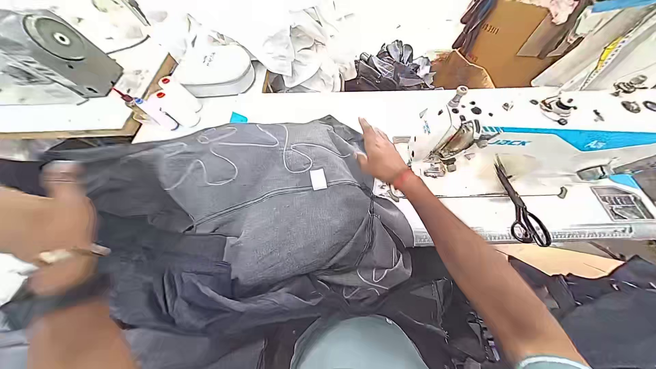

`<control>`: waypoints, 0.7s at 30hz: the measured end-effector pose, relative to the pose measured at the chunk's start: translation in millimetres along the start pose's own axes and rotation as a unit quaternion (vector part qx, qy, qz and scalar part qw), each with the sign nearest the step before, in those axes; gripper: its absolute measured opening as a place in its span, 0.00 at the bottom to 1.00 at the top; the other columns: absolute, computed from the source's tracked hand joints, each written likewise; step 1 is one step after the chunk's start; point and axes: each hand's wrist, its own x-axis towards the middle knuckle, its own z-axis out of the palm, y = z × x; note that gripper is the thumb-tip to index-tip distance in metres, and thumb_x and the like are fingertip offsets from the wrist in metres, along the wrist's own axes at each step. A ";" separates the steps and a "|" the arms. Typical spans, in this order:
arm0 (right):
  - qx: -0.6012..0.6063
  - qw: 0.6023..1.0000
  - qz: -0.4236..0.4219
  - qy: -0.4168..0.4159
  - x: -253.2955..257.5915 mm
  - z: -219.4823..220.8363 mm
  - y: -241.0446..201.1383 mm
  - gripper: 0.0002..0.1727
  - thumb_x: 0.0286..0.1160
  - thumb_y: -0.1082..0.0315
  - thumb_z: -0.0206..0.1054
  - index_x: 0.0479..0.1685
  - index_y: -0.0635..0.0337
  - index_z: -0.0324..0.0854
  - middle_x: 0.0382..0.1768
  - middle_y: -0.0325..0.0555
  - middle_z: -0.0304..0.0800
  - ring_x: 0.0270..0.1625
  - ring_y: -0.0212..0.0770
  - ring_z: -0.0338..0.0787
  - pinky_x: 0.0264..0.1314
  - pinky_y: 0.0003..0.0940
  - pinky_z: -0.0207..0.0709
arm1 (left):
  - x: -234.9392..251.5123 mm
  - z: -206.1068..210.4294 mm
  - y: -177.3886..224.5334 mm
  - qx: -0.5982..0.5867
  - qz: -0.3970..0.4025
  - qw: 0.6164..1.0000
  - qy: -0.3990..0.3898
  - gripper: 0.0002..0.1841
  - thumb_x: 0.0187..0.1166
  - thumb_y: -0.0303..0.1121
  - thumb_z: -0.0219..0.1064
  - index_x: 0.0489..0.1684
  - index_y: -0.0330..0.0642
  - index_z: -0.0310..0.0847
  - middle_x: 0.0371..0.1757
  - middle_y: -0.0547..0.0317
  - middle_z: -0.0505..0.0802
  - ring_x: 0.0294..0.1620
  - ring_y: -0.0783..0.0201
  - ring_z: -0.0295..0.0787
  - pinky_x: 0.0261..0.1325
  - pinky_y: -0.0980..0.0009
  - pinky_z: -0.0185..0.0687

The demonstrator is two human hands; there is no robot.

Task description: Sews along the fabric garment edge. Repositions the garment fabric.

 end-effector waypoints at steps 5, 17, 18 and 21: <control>0.039 0.987 0.074 0.140 -149.5 -53.9 33.3 0.15 0.87 0.64 0.62 0.62 0.60 0.87 0.46 0.48 0.97 0.43 0.41 0.95 0.50 0.47 0.90 | -116.8 111.5 115.1 -0.371 0.154 0.813 -0.422 0.17 0.89 0.40 0.61 0.65 0.39 0.82 0.52 0.58 0.97 0.50 0.63 0.97 0.57 0.62 0.95; -0.180 0.929 0.323 0.027 -261.8 -118.2 212.4 0.19 0.79 0.71 0.65 0.68 0.60 0.85 0.65 0.72 0.82 0.68 0.76 0.82 0.61 0.79 0.73 | -159.4 233.5 191.1 -0.462 -0.120 0.615 -0.628 0.28 0.74 0.15 0.69 0.74 0.41 0.70 0.58 0.44 0.91 0.52 0.51 0.94 0.56 0.58 0.92; -0.174 0.930 0.324 0.014 -266.1 -119.3 210.1 0.21 0.78 0.72 0.65 0.70 0.59 0.84 0.67 0.72 0.82 0.69 0.75 0.81 0.63 0.79 0.73 | -158.7 233.1 186.2 -0.467 -0.135 0.608 -0.628 0.31 0.72 0.14 0.69 0.76 0.44 0.68 0.62 0.43 0.89 0.54 0.49 0.94 0.57 0.56 0.92; -0.172 0.913 0.369 0.016 -271.9 -113.0 204.8 0.32 0.72 0.66 0.75 0.80 0.50 0.77 0.62 0.76 0.80 0.57 0.78 0.84 0.52 0.81 0.74 | -153.2 233.5 174.3 -0.475 -0.137 0.580 -0.648 0.39 0.71 0.15 0.71 0.84 0.53 0.63 0.71 0.45 0.86 0.58 0.48 0.92 0.57 0.57 0.92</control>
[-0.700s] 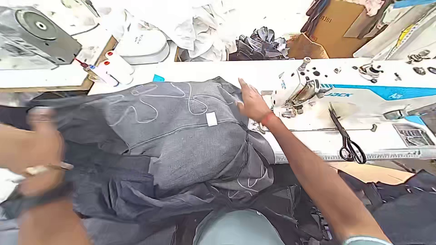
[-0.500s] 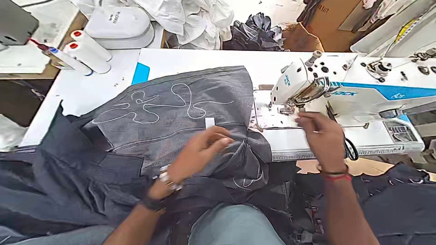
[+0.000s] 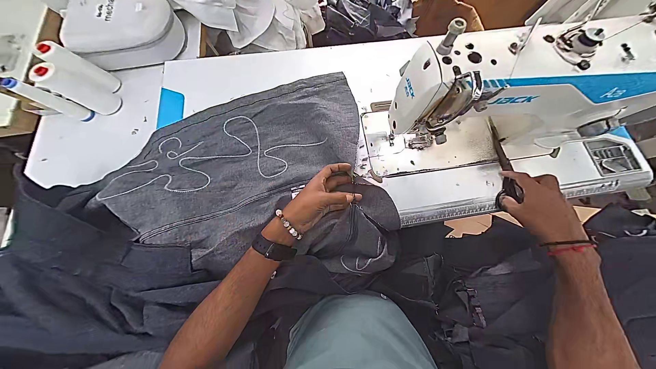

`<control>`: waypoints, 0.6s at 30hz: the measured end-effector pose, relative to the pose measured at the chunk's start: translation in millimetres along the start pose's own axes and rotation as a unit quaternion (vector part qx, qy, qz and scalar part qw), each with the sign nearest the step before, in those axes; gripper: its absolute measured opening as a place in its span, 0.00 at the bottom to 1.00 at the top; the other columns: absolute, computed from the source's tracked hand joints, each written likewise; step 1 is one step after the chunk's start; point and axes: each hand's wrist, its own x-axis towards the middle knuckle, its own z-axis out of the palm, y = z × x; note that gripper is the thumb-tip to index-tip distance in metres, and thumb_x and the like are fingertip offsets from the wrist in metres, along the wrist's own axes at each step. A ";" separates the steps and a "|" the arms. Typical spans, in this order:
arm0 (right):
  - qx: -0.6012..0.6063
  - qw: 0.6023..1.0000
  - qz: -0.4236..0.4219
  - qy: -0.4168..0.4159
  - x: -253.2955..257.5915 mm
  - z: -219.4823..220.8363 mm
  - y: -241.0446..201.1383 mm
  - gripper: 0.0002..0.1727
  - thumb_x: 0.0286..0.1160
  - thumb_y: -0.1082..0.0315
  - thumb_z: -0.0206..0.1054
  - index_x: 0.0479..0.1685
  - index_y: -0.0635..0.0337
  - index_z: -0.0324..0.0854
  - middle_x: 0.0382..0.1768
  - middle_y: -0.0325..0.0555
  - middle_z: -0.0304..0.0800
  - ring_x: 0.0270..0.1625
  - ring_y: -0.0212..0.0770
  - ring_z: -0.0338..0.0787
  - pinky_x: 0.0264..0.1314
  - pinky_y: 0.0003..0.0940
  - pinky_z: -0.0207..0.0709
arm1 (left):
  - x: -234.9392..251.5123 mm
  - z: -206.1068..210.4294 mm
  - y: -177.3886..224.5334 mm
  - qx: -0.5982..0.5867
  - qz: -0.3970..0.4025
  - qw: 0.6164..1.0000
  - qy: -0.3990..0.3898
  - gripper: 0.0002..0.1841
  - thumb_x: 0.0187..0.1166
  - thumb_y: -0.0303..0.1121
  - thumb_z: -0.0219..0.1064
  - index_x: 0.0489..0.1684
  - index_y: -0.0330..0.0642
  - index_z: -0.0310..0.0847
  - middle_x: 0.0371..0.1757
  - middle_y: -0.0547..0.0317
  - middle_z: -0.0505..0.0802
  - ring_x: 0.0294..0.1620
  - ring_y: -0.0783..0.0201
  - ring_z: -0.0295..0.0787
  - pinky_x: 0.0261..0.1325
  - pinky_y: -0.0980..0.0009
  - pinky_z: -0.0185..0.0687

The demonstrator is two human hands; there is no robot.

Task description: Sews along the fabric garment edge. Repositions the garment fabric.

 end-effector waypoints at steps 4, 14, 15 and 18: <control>0.250 0.965 0.082 0.005 -17.7 2.9 8.9 0.30 0.75 0.65 0.72 0.76 0.61 0.69 0.47 0.55 0.93 0.38 0.48 0.94 0.44 0.51 0.88 | -0.5 -2.8 5.4 0.004 -0.015 0.999 -0.036 0.47 0.68 0.15 0.72 0.90 0.60 0.58 0.73 0.46 0.84 0.55 0.52 0.92 0.51 0.62 0.92; 0.777 0.548 -0.091 -0.297 -130.4 43.5 -98.3 0.12 0.76 0.52 0.73 0.44 0.50 0.88 0.30 0.36 0.88 0.19 0.23 0.80 0.15 0.16 0.71 | 4.2 -13.3 5.6 -0.034 -0.021 0.992 -0.119 0.54 0.65 0.15 0.74 0.94 0.68 0.50 0.76 0.47 0.81 0.54 0.54 0.92 0.46 0.64 0.93; 0.752 0.563 -0.083 -0.332 -124.3 45.6 -109.4 0.10 0.78 0.55 0.73 0.42 0.50 0.84 0.28 0.37 0.85 0.18 0.24 0.79 0.12 0.17 0.70 | 6.3 -13.5 5.5 -0.037 -0.020 0.991 -0.127 0.55 0.65 0.16 0.74 0.94 0.68 0.50 0.76 0.46 0.81 0.53 0.54 0.92 0.46 0.64 0.93; 0.722 0.553 -0.117 -0.400 -103.5 51.6 -129.6 0.10 0.80 0.59 0.72 0.44 0.51 0.76 0.29 0.38 0.84 0.18 0.26 0.80 0.15 0.18 0.73 | 6.3 -13.7 2.9 -0.047 -0.017 0.990 -0.133 0.55 0.66 0.16 0.73 0.94 0.69 0.48 0.75 0.45 0.82 0.54 0.53 0.92 0.47 0.63 0.93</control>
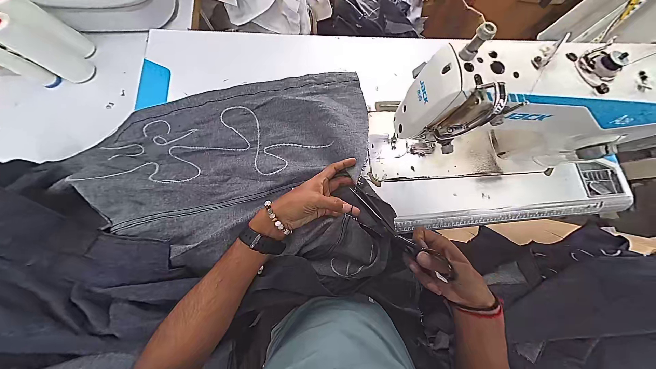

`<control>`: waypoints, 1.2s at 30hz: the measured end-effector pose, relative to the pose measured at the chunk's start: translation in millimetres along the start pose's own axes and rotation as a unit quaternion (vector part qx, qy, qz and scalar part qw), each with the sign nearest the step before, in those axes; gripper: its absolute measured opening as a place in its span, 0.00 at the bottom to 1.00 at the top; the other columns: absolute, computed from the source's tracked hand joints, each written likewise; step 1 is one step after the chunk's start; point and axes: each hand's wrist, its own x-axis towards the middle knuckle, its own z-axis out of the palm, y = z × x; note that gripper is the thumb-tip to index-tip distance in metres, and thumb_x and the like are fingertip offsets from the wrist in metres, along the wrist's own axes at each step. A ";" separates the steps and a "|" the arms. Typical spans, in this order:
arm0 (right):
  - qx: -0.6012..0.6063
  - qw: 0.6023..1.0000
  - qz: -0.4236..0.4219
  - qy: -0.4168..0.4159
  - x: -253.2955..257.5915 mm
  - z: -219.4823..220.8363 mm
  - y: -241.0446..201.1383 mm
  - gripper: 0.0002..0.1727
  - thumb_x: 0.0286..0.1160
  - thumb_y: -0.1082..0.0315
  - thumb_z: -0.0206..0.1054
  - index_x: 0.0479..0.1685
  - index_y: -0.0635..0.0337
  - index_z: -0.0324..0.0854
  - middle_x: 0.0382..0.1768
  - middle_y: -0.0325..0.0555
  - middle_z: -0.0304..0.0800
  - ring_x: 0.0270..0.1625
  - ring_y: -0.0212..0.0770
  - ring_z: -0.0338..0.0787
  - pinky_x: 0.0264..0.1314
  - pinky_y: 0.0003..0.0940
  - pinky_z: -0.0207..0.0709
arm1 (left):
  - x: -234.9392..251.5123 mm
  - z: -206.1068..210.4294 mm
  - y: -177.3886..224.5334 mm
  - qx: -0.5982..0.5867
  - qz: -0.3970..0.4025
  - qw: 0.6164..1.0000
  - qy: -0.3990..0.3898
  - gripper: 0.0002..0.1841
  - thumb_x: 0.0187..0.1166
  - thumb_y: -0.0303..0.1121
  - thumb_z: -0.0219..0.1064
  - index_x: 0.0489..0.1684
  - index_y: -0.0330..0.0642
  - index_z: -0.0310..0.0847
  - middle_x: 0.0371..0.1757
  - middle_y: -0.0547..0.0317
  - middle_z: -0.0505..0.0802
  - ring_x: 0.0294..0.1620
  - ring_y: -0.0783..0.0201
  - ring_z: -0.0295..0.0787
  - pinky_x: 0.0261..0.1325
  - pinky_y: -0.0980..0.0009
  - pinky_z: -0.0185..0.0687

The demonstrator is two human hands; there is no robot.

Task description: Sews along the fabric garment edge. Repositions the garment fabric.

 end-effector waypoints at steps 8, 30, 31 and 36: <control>-0.164 0.974 -0.076 0.136 -50.0 -4.4 -43.1 0.14 0.73 0.54 0.78 0.51 0.42 0.81 0.31 0.32 0.88 0.15 0.23 0.80 0.10 0.20 0.76 | -41.7 44.7 -47.3 0.340 0.014 0.917 -0.207 0.44 0.72 0.26 0.76 0.93 0.52 0.57 0.85 0.53 0.76 0.51 0.59 0.95 0.50 0.55 0.95; -0.742 0.615 -0.266 0.019 -5.6 -27.7 133.6 0.14 0.83 0.67 0.57 0.50 0.48 0.90 0.57 0.37 0.96 0.64 0.37 0.93 0.67 0.37 0.86 | 45.9 -16.5 -2.1 0.653 0.140 0.662 0.340 0.26 0.79 0.60 0.67 0.48 0.44 0.90 0.42 0.51 0.93 0.48 0.48 0.88 0.56 0.42 0.79; -0.719 0.623 -0.299 0.081 3.4 -17.4 120.4 0.13 0.80 0.66 0.58 0.42 0.48 0.90 0.49 0.37 0.97 0.54 0.37 0.95 0.54 0.37 0.89 | 40.0 -6.3 -17.6 0.648 0.158 0.662 0.341 0.24 0.78 0.61 0.66 0.43 0.47 0.92 0.38 0.57 0.92 0.44 0.53 0.86 0.53 0.47 0.75; -0.598 0.678 -0.232 0.360 84.4 11.9 18.8 0.20 0.82 0.55 0.64 0.64 0.58 0.84 0.56 0.45 0.92 0.59 0.45 0.89 0.61 0.46 0.83 | 33.8 15.3 -34.3 0.631 0.177 0.699 0.284 0.19 0.79 0.59 0.67 0.41 0.55 0.92 0.38 0.70 0.92 0.43 0.65 0.83 0.53 0.55 0.68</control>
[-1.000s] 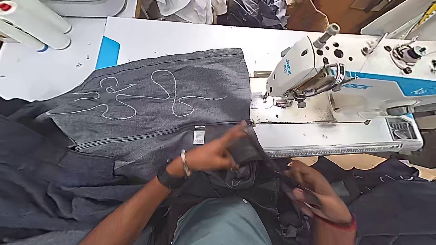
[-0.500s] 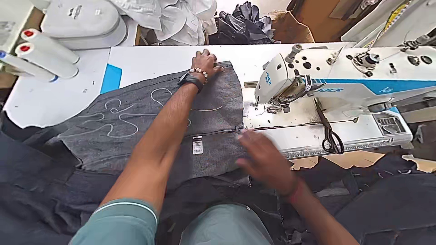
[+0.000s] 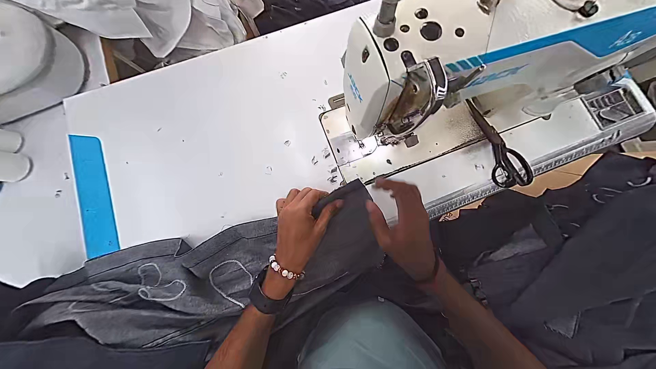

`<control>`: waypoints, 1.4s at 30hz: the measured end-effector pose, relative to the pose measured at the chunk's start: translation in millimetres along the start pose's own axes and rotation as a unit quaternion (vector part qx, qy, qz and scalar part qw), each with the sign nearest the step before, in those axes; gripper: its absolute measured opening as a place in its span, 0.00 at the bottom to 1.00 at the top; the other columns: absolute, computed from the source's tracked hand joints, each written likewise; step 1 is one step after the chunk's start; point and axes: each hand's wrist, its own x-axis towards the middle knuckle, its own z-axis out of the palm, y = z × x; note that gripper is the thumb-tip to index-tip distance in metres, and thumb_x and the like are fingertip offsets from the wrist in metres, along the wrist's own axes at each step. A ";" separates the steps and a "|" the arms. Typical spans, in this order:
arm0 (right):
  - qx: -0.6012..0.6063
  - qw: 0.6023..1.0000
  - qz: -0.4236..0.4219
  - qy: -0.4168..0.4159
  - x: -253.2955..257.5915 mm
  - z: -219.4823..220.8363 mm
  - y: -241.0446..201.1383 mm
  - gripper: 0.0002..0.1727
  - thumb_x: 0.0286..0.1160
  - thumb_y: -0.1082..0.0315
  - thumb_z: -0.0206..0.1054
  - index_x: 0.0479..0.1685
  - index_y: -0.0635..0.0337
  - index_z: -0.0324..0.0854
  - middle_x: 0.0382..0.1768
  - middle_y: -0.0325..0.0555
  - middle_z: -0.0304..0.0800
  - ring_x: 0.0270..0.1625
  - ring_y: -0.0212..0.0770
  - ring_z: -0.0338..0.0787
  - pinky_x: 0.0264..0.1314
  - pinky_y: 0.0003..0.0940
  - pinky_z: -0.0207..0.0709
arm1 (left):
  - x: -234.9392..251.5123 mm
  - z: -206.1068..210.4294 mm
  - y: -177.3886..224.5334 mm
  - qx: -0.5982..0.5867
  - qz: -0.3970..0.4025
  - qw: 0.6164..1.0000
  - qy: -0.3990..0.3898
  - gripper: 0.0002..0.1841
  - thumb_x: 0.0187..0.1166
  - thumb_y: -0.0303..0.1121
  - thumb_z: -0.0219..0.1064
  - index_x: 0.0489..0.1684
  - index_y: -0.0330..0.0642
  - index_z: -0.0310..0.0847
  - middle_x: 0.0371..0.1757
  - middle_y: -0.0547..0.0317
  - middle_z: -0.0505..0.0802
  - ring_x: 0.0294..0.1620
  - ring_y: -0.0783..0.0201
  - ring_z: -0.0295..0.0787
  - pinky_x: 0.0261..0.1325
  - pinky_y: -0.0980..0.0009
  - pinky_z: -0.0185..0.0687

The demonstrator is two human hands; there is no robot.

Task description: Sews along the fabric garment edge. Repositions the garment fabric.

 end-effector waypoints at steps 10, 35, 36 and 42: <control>0.139 0.983 0.120 0.003 31.1 9.7 10.3 0.09 0.79 0.60 0.74 0.52 0.44 0.96 0.43 0.28 0.96 0.50 0.29 0.89 0.52 0.29 0.81 | 36.3 2.7 31.6 -0.028 0.075 0.995 -0.060 0.13 0.84 0.44 0.66 0.55 0.53 0.93 0.48 0.64 0.94 0.53 0.65 0.89 0.56 0.63 0.84; 0.180 0.969 0.169 -0.016 41.5 -3.9 8.1 0.10 0.82 0.61 0.70 0.52 0.50 0.95 0.38 0.33 0.97 0.29 0.25 0.90 0.29 0.25 0.84 | 50.1 11.0 46.3 -0.135 0.000 0.991 -0.025 0.10 0.82 0.40 0.69 0.48 0.54 0.96 0.39 0.72 0.95 0.38 0.80 0.86 0.42 0.78 0.79; 0.202 0.961 0.183 -0.038 44.8 -7.8 9.4 0.09 0.81 0.61 0.72 0.50 0.50 0.96 0.35 0.33 0.97 0.27 0.26 0.88 0.26 0.26 0.82 | 50.0 10.4 46.0 -0.136 0.011 0.990 -0.027 0.10 0.82 0.40 0.69 0.49 0.53 0.96 0.40 0.71 0.95 0.40 0.79 0.87 0.45 0.78 0.79; 0.210 0.953 0.218 -0.033 50.0 -6.5 5.5 0.04 0.73 0.62 0.77 0.39 0.49 0.95 0.24 0.31 0.91 0.19 0.28 0.82 0.17 0.27 0.73 | 48.4 2.6 49.3 -0.088 0.029 0.995 -0.047 0.10 0.83 0.40 0.68 0.51 0.55 0.96 0.41 0.72 0.97 0.40 0.78 0.88 0.45 0.75 0.80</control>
